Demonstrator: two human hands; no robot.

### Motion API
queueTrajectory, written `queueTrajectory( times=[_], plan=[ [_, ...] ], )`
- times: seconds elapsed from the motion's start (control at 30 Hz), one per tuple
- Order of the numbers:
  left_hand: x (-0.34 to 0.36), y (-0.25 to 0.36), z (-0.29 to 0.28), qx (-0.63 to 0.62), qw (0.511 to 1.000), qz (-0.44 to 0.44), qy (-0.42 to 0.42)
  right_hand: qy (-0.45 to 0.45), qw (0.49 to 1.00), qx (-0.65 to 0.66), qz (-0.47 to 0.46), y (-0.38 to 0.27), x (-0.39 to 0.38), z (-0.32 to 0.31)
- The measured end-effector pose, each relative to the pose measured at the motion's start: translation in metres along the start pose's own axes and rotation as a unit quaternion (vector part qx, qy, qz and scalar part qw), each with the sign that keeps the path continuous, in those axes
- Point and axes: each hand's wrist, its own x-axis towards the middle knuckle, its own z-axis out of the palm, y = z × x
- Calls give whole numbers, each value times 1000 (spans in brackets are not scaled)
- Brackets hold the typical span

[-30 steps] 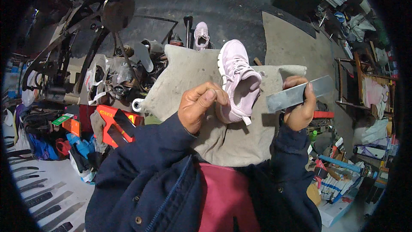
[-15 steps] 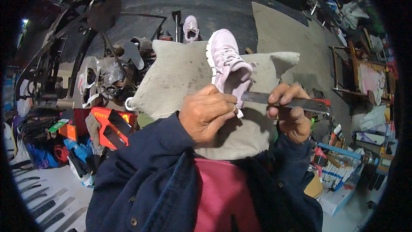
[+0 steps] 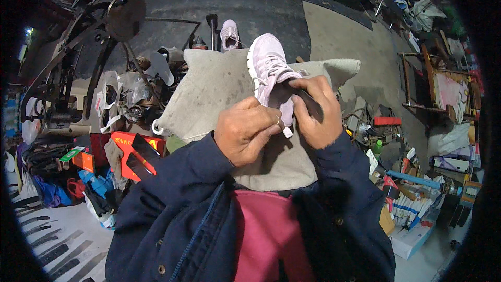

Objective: The person stitches the sole of a pink sneaker using a curved awl and thread, repeatedly piercing the sole and pulling the thread through. After completing the stitching, the person uses a metal file to smooth the sole edge and then inserts a light blue insole into the shoe.

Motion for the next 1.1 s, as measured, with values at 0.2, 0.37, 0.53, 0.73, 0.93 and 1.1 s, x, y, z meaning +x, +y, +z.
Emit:
queueTrajectory(
  times=[0.2, 0.37, 0.53, 0.73, 0.93, 1.1],
  plan=[
    [-2, -1, -4, -53, 998, -39, 14, 3, 1000, -15, 10, 12, 4, 7],
    [-1, 0, -7, -74, 996, -47, 17, 6, 998, -55, -35, 14, 4, 1],
    [1, 3, -5, -81, 996, -35, 15, 35, 998, -47, -37, 13, -2, 11],
    [1, 4, -5, -67, 997, -25, -18, 13, 998, -63, 1, 8, -4, 6],
    [0, 5, -2, -62, 998, -20, -24, 35, 998, -57, -16, 5, -7, 9],
    [0, 3, 1, -52, 998, -8, -21, 36, 998, -46, -15, 10, -12, 17]
  ],
)
